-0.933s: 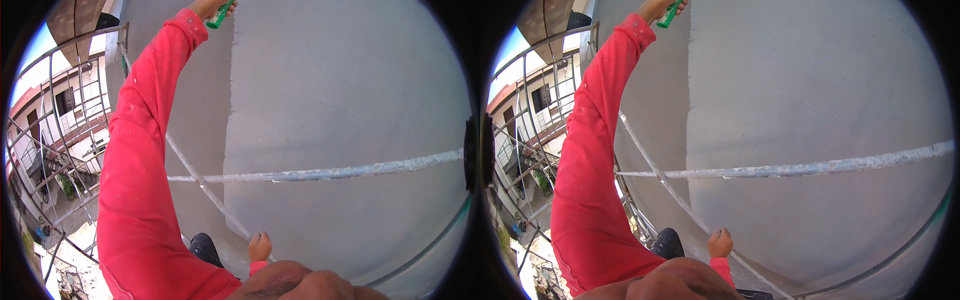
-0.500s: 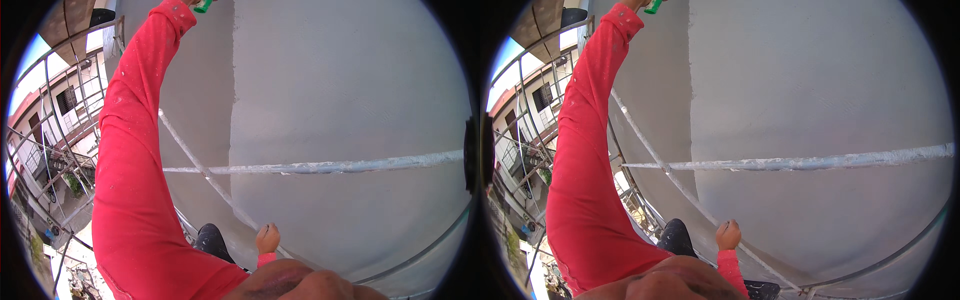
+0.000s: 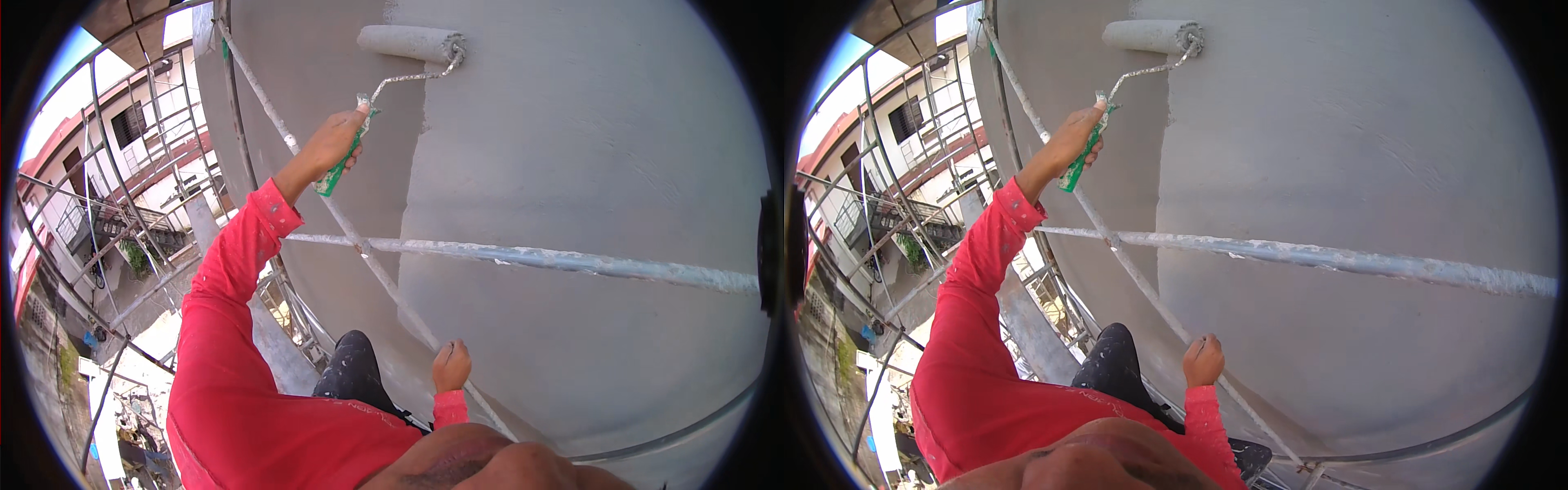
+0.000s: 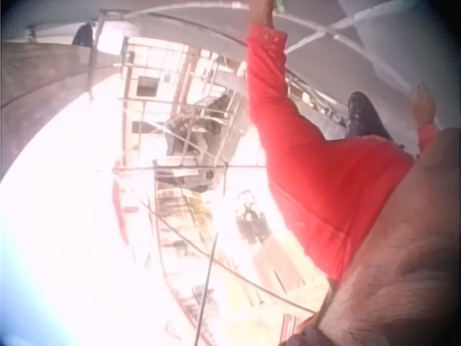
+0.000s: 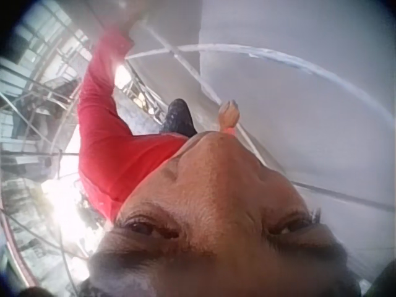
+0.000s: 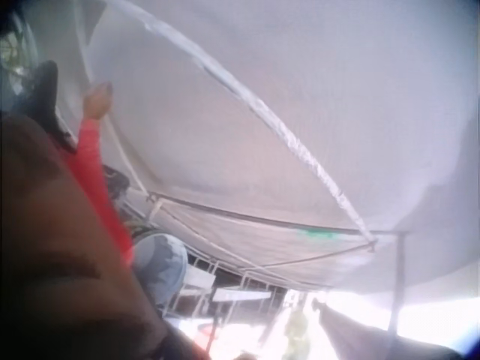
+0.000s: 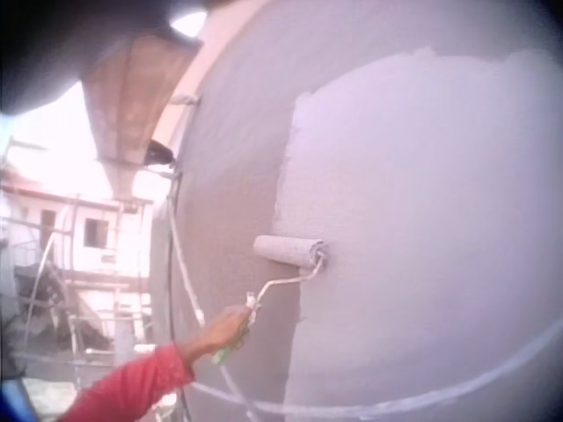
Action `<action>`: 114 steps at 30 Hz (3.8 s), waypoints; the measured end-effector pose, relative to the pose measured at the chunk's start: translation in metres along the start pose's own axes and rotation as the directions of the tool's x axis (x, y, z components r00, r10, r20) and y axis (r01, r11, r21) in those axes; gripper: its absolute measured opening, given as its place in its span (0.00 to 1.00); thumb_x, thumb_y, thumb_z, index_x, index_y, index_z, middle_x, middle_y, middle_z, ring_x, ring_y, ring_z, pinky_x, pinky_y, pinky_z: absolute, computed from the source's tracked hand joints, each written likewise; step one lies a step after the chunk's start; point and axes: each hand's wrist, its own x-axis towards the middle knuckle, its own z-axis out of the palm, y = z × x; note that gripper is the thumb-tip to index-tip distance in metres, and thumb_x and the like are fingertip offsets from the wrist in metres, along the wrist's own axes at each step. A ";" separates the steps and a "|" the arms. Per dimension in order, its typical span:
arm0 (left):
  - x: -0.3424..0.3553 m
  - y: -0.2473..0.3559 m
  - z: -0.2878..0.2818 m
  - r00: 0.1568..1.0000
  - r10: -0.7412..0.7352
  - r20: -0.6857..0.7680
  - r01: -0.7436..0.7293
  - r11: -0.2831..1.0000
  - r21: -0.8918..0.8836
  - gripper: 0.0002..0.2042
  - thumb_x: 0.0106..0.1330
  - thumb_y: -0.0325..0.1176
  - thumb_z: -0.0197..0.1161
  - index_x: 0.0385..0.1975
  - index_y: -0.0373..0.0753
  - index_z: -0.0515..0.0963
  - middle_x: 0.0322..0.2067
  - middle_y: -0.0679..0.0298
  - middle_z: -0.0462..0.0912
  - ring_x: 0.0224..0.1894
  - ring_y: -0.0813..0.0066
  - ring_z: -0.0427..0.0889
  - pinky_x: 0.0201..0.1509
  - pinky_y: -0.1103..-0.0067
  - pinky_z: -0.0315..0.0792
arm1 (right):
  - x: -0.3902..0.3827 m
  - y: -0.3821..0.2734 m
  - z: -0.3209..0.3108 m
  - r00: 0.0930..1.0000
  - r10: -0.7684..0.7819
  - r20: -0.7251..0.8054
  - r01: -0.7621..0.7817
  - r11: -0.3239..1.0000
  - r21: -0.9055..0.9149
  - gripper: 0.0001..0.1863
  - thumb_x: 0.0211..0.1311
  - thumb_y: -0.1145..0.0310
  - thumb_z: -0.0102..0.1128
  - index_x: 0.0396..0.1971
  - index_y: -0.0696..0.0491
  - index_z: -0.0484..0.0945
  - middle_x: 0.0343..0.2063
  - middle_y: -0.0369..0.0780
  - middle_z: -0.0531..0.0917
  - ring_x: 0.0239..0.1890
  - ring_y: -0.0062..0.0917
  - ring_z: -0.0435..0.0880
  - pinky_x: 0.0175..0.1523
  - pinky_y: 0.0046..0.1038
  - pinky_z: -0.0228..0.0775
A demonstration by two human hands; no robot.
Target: The person paints a curved ceiling surface using a paint roller. They repeatedly dip the roller into a bucket of white paint and apply it to the ceiling, working around metal scaffolding bars. The person occasionally moves along the scaffolding to reach different sections of the ceiling.
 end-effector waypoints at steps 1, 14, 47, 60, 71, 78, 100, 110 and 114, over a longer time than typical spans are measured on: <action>-0.009 -0.015 0.004 0.999 -0.031 0.012 0.031 1.000 -0.003 0.25 0.77 0.62 0.45 0.36 0.42 0.66 0.21 0.67 0.69 0.18 0.80 0.68 0.20 0.79 0.66 | 0.000 0.002 0.001 1.000 0.002 0.003 -0.002 1.000 -0.004 0.10 0.64 0.68 0.51 0.29 0.59 0.77 0.28 0.54 0.82 0.33 0.54 0.81 0.39 0.49 0.72; -0.047 -0.072 0.025 0.991 -0.132 0.036 0.134 0.989 -0.062 0.27 0.76 0.63 0.45 0.37 0.41 0.66 0.21 0.66 0.70 0.17 0.79 0.69 0.18 0.77 0.66 | 0.002 -0.002 0.001 1.000 0.005 0.009 -0.005 1.000 -0.030 0.12 0.63 0.66 0.52 0.29 0.59 0.78 0.28 0.54 0.83 0.32 0.54 0.82 0.39 0.49 0.72; 0.155 0.190 -0.112 0.925 0.375 -0.062 -0.378 0.925 -0.048 0.23 0.76 0.59 0.48 0.41 0.43 0.72 0.22 0.71 0.70 0.18 0.84 0.67 0.18 0.83 0.65 | 0.000 -0.008 0.004 1.000 -0.006 0.008 0.007 0.992 -0.125 0.10 0.61 0.68 0.51 0.31 0.59 0.78 0.28 0.53 0.83 0.31 0.53 0.82 0.38 0.49 0.74; 0.096 0.149 -0.120 0.965 0.259 -0.044 -0.248 0.953 0.173 0.26 0.74 0.64 0.47 0.33 0.44 0.66 0.18 0.72 0.67 0.14 0.86 0.64 0.14 0.84 0.62 | 0.002 0.001 0.012 0.999 -0.020 0.042 0.023 0.996 -0.085 0.11 0.61 0.67 0.51 0.33 0.59 0.79 0.30 0.54 0.84 0.33 0.55 0.83 0.40 0.51 0.74; 0.207 0.292 -0.127 0.753 0.655 -0.062 -0.651 0.727 -0.218 0.20 0.76 0.57 0.50 0.45 0.47 0.77 0.21 0.72 0.69 0.15 0.80 0.65 0.17 0.80 0.62 | 0.002 -0.007 0.006 0.999 0.019 0.030 -0.015 0.992 -0.129 0.12 0.60 0.67 0.51 0.33 0.59 0.79 0.30 0.55 0.84 0.33 0.55 0.83 0.42 0.50 0.76; 0.202 0.280 -0.103 0.770 0.621 -0.144 -0.636 0.734 -0.237 0.20 0.76 0.56 0.50 0.46 0.47 0.77 0.22 0.72 0.69 0.16 0.80 0.65 0.17 0.80 0.62 | 0.000 -0.006 0.011 1.000 0.030 -0.002 -0.030 0.990 -0.137 0.12 0.59 0.67 0.53 0.33 0.60 0.79 0.30 0.55 0.84 0.32 0.54 0.83 0.39 0.51 0.76; 0.108 0.147 -0.102 0.945 0.324 0.053 -0.328 0.937 0.122 0.22 0.78 0.58 0.44 0.43 0.43 0.72 0.20 0.69 0.68 0.17 0.80 0.67 0.19 0.79 0.66 | 0.003 -0.005 0.014 0.998 0.008 0.058 -0.003 0.996 -0.089 0.12 0.59 0.68 0.51 0.35 0.60 0.80 0.32 0.56 0.84 0.35 0.55 0.84 0.43 0.51 0.75; 0.132 0.211 -0.113 0.903 0.429 0.015 -0.428 0.896 0.118 0.21 0.78 0.57 0.44 0.43 0.44 0.73 0.21 0.68 0.70 0.17 0.77 0.69 0.19 0.76 0.67 | 0.002 -0.007 0.013 0.998 0.027 0.061 -0.020 0.994 -0.109 0.12 0.61 0.66 0.50 0.34 0.58 0.80 0.31 0.55 0.84 0.35 0.55 0.83 0.42 0.51 0.75; 0.168 0.260 -0.111 0.824 0.565 0.023 -0.561 0.822 -0.101 0.19 0.77 0.55 0.50 0.49 0.46 0.74 0.23 0.70 0.70 0.18 0.80 0.68 0.17 0.80 0.65 | 0.002 0.001 0.012 0.997 0.031 0.071 -0.025 0.996 -0.084 0.12 0.60 0.67 0.51 0.33 0.59 0.79 0.30 0.55 0.84 0.34 0.55 0.83 0.41 0.51 0.75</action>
